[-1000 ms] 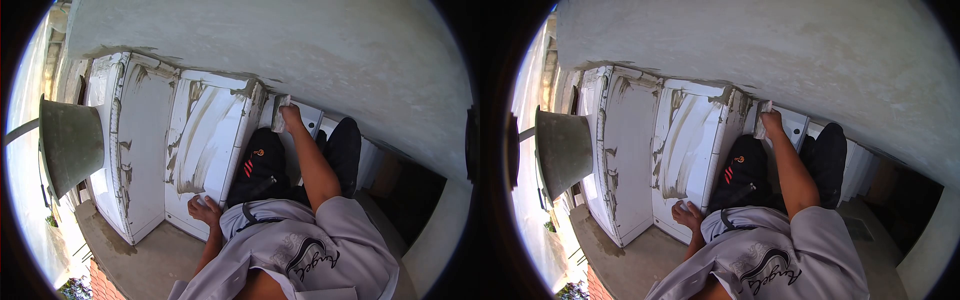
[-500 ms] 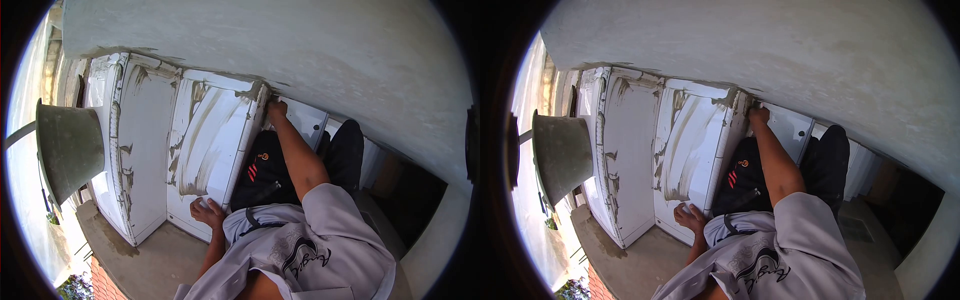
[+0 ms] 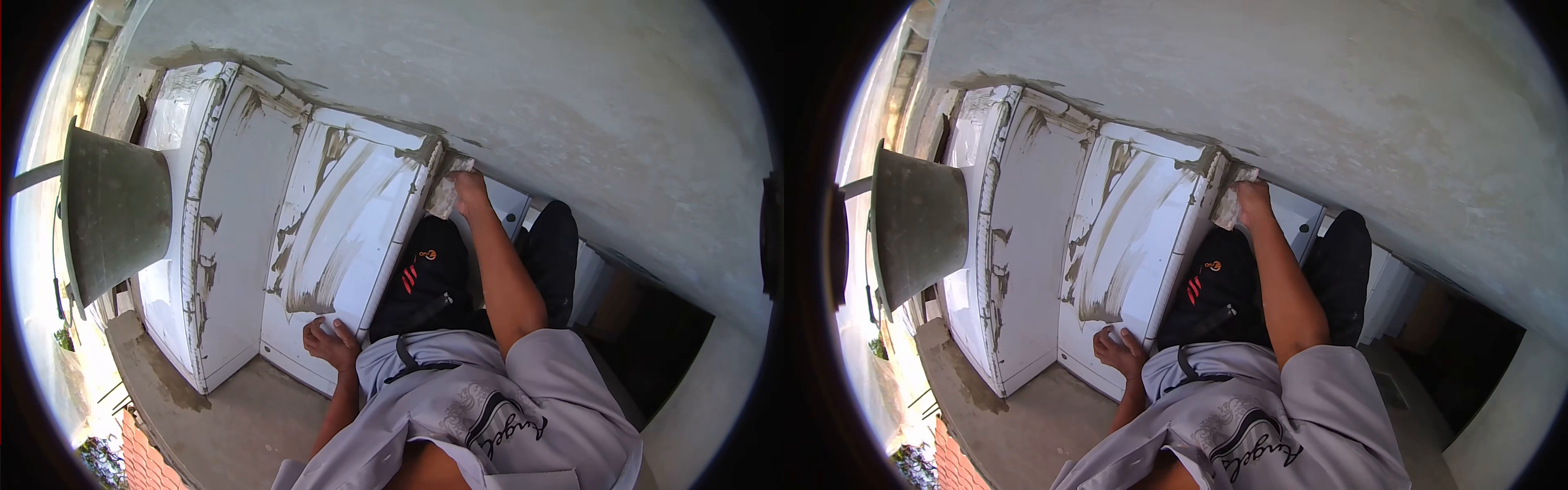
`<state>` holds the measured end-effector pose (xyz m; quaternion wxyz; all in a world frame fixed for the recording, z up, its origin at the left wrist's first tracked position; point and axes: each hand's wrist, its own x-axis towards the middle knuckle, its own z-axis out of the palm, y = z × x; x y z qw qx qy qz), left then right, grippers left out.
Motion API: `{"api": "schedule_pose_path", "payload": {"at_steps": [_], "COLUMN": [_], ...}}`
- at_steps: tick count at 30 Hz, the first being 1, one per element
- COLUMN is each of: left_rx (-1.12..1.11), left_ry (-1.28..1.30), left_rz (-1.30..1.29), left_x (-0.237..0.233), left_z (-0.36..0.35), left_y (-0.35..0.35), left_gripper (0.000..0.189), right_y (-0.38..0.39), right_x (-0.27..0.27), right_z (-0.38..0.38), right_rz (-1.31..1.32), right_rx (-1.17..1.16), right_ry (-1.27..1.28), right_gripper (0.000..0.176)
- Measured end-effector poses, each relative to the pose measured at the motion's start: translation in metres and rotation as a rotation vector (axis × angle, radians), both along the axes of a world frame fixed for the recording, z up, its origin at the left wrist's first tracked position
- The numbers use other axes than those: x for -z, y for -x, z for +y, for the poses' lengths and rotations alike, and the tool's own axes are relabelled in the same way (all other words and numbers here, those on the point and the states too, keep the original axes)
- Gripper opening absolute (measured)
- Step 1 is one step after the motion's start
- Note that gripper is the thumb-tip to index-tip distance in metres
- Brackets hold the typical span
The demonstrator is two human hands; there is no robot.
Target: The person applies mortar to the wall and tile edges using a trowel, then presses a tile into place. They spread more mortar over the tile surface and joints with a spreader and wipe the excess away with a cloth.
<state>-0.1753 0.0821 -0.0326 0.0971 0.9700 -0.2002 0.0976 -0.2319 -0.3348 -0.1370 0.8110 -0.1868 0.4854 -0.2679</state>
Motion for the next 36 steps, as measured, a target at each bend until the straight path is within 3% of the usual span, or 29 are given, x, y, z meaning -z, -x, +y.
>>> {"api": "schedule_pose_path", "payload": {"at_steps": [8,12,15,18,21,25,29,33,36], "left_rx": [-0.028,-0.019,-0.008,-0.006,-0.008,-0.018,-0.006,-0.026,-0.041], "left_ry": [0.018,0.03,0.031,0.041,0.041,0.049,0.074,0.113,0.12], "left_rz": [0.012,-0.009,-0.008,0.01,-0.014,0.023,-0.009,0.042,0.048], "left_x": [-0.001,0.0,-0.001,-0.004,-0.006,-0.006,-0.004,-0.008,-0.008], "left_z": [-0.001,0.0,0.0,-0.001,-0.003,-0.003,-0.001,-0.002,-0.002], "left_y": [0.001,0.002,0.001,0.001,0.002,0.002,0.002,0.003,0.004], "left_gripper": [0.042,0.042,0.041,0.04,0.039,0.039,0.038,0.04,0.041], "right_y": [0.002,-0.008,-0.022,-0.031,-0.037,-0.053,-0.048,-0.022,-0.02], "right_x": [-0.09,-0.098,-0.099,-0.106,-0.121,-0.144,-0.153,-0.138,-0.125], "right_z": [0.012,0.016,0.02,0.016,0.026,0.045,0.034,0.014,0.01], "right_rz": [-0.019,0.09,0.283,0.676,0.899,0.956,0.8,0.738,0.825], "right_rx": [0.061,0.044,0.006,-0.247,-0.378,-0.5,-0.376,-0.351,-0.336], "right_ry": [0.174,0.265,0.453,0.84,1.067,1.362,1.305,0.94,0.975], "right_gripper": [0.024,0.023,0.022,0.035,0.043,0.044,0.039,0.034,0.034]}}
